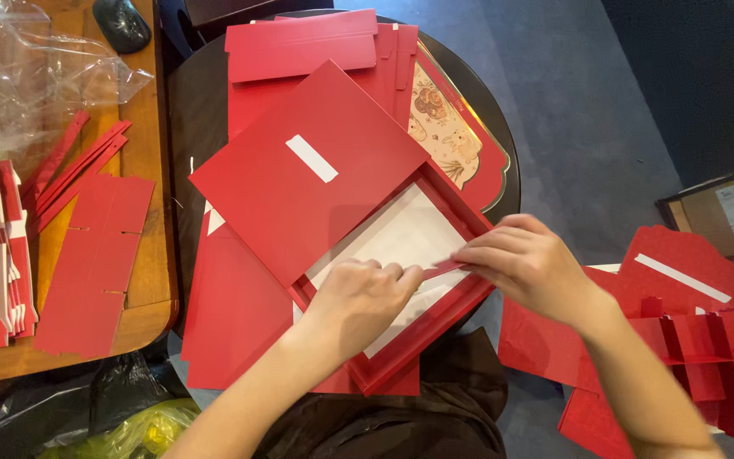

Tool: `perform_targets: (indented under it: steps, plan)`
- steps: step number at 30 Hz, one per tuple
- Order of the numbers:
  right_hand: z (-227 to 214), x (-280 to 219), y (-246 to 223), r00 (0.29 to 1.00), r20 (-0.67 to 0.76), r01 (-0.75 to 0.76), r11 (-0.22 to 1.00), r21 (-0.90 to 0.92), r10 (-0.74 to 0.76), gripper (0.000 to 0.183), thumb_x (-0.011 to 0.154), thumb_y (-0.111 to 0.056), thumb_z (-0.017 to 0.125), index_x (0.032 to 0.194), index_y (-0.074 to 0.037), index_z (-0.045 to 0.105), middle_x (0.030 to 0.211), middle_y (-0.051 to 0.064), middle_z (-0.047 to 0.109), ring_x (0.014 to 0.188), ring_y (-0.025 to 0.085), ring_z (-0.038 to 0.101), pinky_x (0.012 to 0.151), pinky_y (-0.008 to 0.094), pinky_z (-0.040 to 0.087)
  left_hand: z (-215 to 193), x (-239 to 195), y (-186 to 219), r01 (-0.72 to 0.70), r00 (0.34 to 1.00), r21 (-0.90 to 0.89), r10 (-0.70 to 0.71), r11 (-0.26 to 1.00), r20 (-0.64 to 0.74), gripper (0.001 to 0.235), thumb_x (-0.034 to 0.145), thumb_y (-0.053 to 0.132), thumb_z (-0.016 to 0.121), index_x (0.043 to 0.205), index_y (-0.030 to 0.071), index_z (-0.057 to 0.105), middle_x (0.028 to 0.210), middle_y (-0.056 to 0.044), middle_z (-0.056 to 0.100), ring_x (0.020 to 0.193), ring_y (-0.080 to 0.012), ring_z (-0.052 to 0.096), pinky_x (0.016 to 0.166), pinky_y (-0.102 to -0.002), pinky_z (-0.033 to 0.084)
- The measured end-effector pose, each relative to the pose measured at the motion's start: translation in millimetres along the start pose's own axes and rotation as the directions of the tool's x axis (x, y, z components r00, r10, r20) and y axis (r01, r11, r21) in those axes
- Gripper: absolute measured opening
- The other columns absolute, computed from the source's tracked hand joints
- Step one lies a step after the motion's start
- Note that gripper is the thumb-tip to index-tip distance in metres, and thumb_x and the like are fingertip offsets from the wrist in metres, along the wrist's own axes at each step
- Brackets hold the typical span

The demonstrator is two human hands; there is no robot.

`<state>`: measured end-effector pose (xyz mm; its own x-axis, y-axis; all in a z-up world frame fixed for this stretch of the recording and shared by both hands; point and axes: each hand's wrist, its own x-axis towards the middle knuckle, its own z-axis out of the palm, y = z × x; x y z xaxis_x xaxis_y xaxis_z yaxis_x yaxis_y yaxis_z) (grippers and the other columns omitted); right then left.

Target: The person folds red cardboard pieces into small boxes and places them into a larger red box with internal dividers. They also handle a small green and white box, placing it into a plastic bag before continuing to assemble the red boxes.

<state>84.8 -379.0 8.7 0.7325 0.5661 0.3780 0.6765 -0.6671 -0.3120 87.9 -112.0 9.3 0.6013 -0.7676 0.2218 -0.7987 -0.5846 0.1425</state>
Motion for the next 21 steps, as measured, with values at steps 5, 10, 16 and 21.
perform_targets:
  steps: [5, 10, 16, 21]
  plan:
    - [-1, 33, 19, 0.976, 0.045, 0.212, 0.976, 0.055, -0.214, 0.022, 0.079, -0.01, 0.08, 0.101, -0.01, 0.078, 0.098, 0.0, 0.077, 0.096, 0.018, 0.071, 0.086, 0.037, 0.054, 12, 5, 16, 0.147, 0.966, -0.064, -0.157, 0.987, -0.207, 0.026, 0.091, 0.027, 0.066, 0.103, 0.004, 0.062, 0.079, -0.01, 0.061, 0.063, -0.0262, 0.067, 0.051, -0.037, 0.05]
    - [1, 33, 29, 0.986, -0.16, -0.012, 0.978, 0.21, 0.046, 0.024, 0.079, -0.014, 0.084, 0.1, -0.012, 0.074, 0.104, 0.003, 0.075, 0.108, 0.02, 0.07, 0.098, 0.036, 0.056, 39, 34, 8, 0.277, 0.961, -0.027, -0.278, 0.96, -0.012, 0.011, 0.093, 0.013, 0.063, 0.1, 0.005, 0.059, 0.09, -0.012, 0.065, 0.068, -0.0286, 0.072, 0.056, -0.039, 0.056]
    - [18, 10, 42, 0.8, 0.048, -0.538, 0.681, 0.498, 0.597, 0.05, 0.082, -0.013, 0.08, 0.13, -0.007, 0.065, 0.119, 0.005, 0.074, 0.104, 0.018, 0.073, 0.083, 0.031, 0.06, 46, 50, -11, 0.305, 0.945, -0.117, -0.315, 0.945, -0.082, 0.026, 0.088, 0.005, 0.061, 0.112, 0.001, 0.055, 0.08, -0.016, 0.069, 0.062, -0.0346, 0.07, 0.055, -0.043, 0.057]
    - [35, 1, 47, 0.756, 0.093, -0.628, 0.678, 0.383, 0.648, 0.04, 0.083, -0.014, 0.079, 0.122, -0.007, 0.073, 0.104, 0.007, 0.079, 0.086, 0.016, 0.078, 0.073, 0.03, 0.061, 42, 70, -14, 0.241, 0.913, -0.283, -0.315, 0.929, -0.26, 0.019, 0.1, 0.013, 0.06, 0.11, 0.002, 0.05, 0.066, -0.013, 0.064, 0.056, -0.0346, 0.067, 0.048, -0.044, 0.052]
